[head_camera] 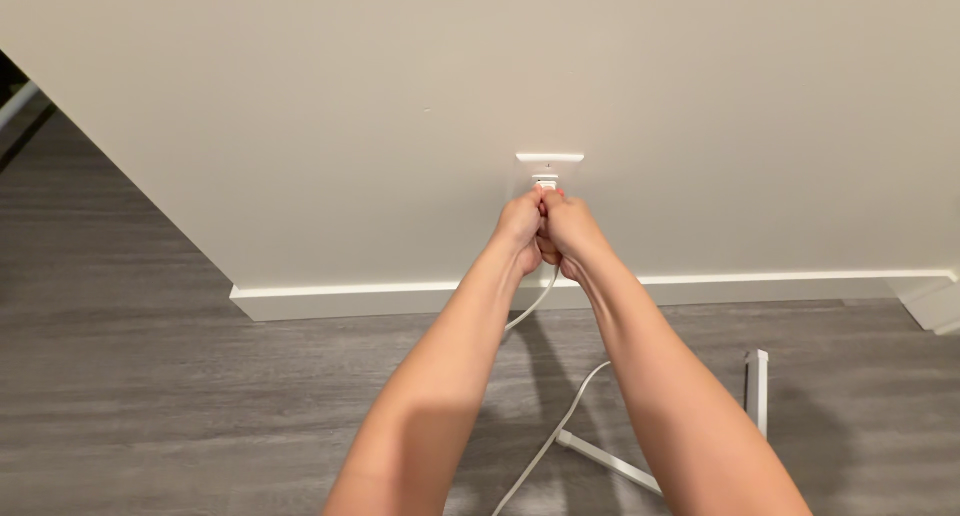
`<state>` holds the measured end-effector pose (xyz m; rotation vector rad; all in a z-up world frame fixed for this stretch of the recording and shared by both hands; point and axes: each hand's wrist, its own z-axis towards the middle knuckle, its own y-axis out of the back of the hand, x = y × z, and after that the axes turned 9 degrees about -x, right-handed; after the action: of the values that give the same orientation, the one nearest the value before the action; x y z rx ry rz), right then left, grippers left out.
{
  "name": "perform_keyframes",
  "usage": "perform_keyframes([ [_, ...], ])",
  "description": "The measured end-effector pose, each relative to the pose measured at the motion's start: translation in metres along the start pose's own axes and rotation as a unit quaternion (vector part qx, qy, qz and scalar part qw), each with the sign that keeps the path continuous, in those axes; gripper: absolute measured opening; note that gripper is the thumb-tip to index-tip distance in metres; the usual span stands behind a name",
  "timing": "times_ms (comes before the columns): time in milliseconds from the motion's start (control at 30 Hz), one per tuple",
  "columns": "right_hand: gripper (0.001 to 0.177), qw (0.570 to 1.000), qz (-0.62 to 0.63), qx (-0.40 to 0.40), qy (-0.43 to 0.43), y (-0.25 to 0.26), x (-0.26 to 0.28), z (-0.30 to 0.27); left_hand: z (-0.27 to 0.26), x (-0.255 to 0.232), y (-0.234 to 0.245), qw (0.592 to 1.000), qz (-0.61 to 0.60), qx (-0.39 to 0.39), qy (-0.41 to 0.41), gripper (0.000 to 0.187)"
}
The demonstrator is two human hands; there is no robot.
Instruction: The person assembles a white pedestal fan by securing the fan blade hub, attaching the front wire cage, and plugging the unit into a wall outlet. The fan is then turned on and begins to oscillate.
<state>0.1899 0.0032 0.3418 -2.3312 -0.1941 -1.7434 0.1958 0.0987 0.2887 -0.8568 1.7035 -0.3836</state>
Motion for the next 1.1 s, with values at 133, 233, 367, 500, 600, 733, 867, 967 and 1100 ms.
perform_keyframes([
  [133,0.038,1.000,0.008,0.006,-0.001,-0.001,-0.001,0.003,-0.004,-0.004,0.000,1.000,0.007,-0.005,0.018,0.038],
  [233,0.038,1.000,0.007,-0.009,-0.009,-0.003,0.000,0.003,-0.005,-0.007,-0.001,1.000,0.015,-0.001,0.017,0.037],
  [367,0.039,1.000,0.004,-0.013,-0.008,-0.005,0.001,0.005,-0.006,-0.013,-0.004,0.999,0.021,-0.013,0.033,0.032],
  [500,0.038,1.000,0.015,-0.004,-0.013,-0.005,0.002,0.009,-0.003,-0.014,-0.006,0.999,0.033,-0.022,0.035,0.031],
  [600,0.039,1.000,0.010,-0.007,-0.016,-0.005,0.002,0.011,0.005,-0.012,-0.003,0.999,0.023,-0.013,0.032,0.032],
  [733,0.039,1.000,0.008,-0.013,-0.018,0.000,-0.005,0.026,0.018,-0.006,0.000,0.999,0.020,-0.025,0.035,0.037],
  [867,0.041,1.000,0.019,-0.004,-0.005,0.003,-0.014,0.037,0.014,-0.009,0.006,0.997,0.060,-0.027,0.048,0.039],
  [967,0.041,0.998,-0.052,-0.040,0.025,0.014,-0.014,0.019,0.000,-0.007,0.003,0.993,0.104,-0.023,0.050,0.045],
  [1100,0.065,0.969,-0.186,-0.121,0.112,0.049,-0.019,-0.054,-0.059,0.002,-0.008,0.951,0.271,-0.129,-0.079,0.066],
])
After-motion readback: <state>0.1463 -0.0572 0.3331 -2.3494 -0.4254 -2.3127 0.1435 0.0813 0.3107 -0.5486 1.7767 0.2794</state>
